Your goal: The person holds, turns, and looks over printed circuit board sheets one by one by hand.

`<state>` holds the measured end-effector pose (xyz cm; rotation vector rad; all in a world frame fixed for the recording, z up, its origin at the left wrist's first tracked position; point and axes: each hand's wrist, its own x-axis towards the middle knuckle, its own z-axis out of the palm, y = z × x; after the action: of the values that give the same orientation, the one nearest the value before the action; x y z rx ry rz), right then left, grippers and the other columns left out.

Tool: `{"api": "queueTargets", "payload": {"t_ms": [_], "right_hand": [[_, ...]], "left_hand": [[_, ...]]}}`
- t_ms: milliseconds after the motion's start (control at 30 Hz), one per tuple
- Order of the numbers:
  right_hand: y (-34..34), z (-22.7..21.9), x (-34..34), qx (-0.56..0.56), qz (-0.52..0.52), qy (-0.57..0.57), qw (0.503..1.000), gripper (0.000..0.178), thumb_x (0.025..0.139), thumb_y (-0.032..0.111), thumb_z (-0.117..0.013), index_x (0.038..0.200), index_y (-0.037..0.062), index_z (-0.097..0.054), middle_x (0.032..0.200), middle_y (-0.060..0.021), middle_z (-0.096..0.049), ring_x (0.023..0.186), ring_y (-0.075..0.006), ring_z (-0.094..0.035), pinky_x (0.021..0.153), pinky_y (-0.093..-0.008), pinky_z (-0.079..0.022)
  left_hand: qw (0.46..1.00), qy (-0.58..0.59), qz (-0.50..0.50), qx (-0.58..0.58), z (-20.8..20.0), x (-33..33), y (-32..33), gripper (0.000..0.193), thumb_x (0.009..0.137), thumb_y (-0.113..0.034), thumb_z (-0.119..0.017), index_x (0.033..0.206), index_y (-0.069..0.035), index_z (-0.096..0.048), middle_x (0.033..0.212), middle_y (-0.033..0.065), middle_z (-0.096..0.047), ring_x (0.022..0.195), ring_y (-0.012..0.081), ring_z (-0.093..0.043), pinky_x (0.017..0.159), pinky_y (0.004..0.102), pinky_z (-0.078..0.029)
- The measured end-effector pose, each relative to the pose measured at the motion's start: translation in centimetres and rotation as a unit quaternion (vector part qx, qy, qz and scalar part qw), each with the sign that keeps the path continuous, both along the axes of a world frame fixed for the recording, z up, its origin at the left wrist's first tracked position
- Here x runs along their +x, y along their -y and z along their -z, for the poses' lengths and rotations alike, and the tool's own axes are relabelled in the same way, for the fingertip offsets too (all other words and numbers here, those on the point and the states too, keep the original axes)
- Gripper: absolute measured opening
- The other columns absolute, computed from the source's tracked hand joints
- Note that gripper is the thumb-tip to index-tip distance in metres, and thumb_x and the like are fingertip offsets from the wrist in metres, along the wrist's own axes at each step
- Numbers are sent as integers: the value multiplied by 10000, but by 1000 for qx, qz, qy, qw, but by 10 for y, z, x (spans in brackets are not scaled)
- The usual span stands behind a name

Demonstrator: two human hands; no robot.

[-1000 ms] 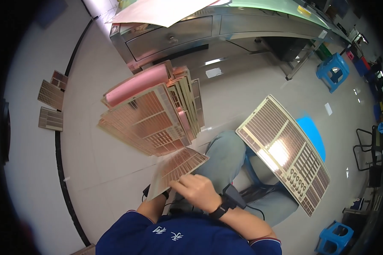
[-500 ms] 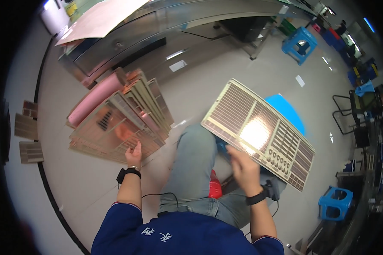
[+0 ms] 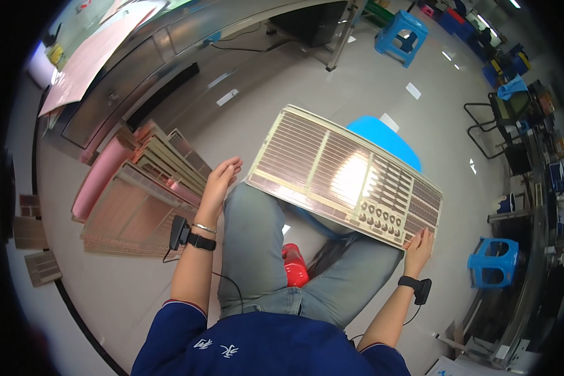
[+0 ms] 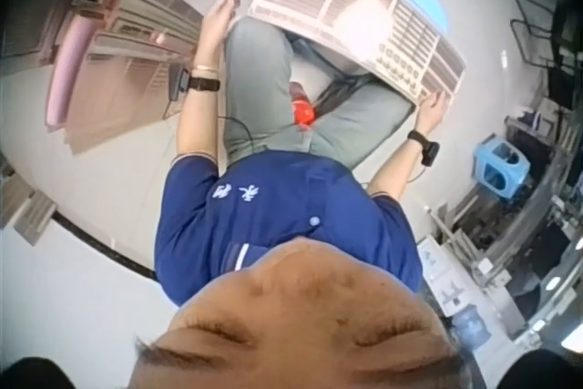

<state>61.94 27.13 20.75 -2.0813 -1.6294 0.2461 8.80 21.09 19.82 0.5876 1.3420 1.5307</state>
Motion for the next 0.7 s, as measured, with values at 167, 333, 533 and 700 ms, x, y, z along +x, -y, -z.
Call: {"api": "queueTargets", "payload": {"t_ms": [167, 333, 533, 700], "right_hand": [[8, -2, -11, 38, -30, 52, 997, 381, 885, 171, -446, 1228, 10, -485, 1286, -221, -440, 1201, -357, -409, 1005, -383, -316], [16, -6, -16, 46, -52, 132, 989, 378, 888, 169, -447, 1232, 16, -481, 1295, -232, -427, 1208, -372, -396, 1008, -403, -310], [8, -12, 3, 53, -31, -57, 997, 370, 888, 143, -468, 1238, 24, -472, 1272, -199, -464, 1154, -322, -468, 949, -357, -378], [0, -11, 27, 83, 22, -171, 981, 414, 905, 148, -476, 1292, 16, -415, 1285, -155, -470, 1154, -245, -474, 940, -323, -387]], "left_hand": [[980, -175, 79, -42, -31, 28, -29, 331, 903, -133, -474, 1183, 41, -507, 1081, 161, -602, 1042, 185, -550, 901, 265, -397], [985, -156, 16, 72, -60, 49, -15, 372, 890, -88, -487, 1236, 44, -457, 1186, 158, -539, 1122, 191, -495, 942, 274, -369], [987, 16, 20, 161, -87, 62, 21, 421, 909, -70, -450, 1311, 20, -365, 1299, 126, -446, 1174, 188, -449, 980, 298, -359], [956, 195, 16, 217, -81, 67, 39, 429, 929, -99, -432, 1340, -38, -328, 1292, 96, -454, 1169, 182, -457, 980, 326, -388]]}}
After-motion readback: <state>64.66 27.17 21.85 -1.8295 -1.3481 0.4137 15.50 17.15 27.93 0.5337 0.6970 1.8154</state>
